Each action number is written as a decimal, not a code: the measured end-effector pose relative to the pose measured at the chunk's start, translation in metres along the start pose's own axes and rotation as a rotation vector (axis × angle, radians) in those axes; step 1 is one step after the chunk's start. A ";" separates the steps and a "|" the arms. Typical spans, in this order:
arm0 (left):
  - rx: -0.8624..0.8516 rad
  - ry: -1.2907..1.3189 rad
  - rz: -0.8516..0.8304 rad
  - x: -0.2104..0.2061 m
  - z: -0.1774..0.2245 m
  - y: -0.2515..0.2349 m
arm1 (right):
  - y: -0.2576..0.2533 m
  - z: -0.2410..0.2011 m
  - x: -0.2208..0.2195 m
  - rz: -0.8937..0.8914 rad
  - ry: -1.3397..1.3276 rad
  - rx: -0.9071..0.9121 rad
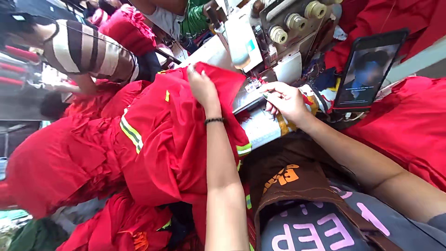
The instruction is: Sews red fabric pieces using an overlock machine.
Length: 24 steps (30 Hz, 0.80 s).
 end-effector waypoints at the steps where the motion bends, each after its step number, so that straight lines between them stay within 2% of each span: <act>1: -0.044 0.062 0.101 0.016 -0.006 0.012 | -0.002 -0.004 0.001 -0.014 0.024 -0.006; 3: -0.133 0.149 0.303 0.050 -0.013 0.049 | -0.005 -0.017 -0.003 -0.024 0.077 0.011; 5: -0.167 0.200 0.438 0.076 -0.014 0.093 | -0.010 -0.031 -0.015 -0.026 0.106 0.067; 9: -0.284 0.390 0.609 0.110 0.002 0.137 | -0.025 -0.049 -0.050 -0.179 0.258 0.185; 12: -0.369 0.318 0.534 0.122 -0.015 0.145 | -0.019 -0.039 -0.060 -0.310 0.365 0.309; 14: -0.330 0.190 0.407 0.125 -0.042 0.135 | -0.006 -0.034 -0.048 -0.333 0.417 0.297; 18: 0.066 -0.209 -0.017 0.104 -0.100 0.108 | 0.003 -0.018 0.004 -0.182 0.625 0.166; 20: 0.150 -0.306 -0.183 0.089 -0.113 0.100 | 0.000 -0.013 0.021 -0.120 0.675 0.090; 22: 0.114 -0.288 -0.131 0.103 -0.112 0.088 | 0.001 -0.015 0.023 -0.116 0.581 -0.005; 24: 0.080 -0.281 0.069 0.145 -0.105 0.075 | 0.015 -0.021 0.012 -0.198 0.403 -0.063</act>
Point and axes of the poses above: each hand's wrist, its own y-axis away from the middle knuckle, its own x-axis out of the back of the hand, z = x × y, the point moved 4 cm from there along -y, towards the middle knuckle, and after that the axes turned 2 degrees about -y, right-handed, at the moved point
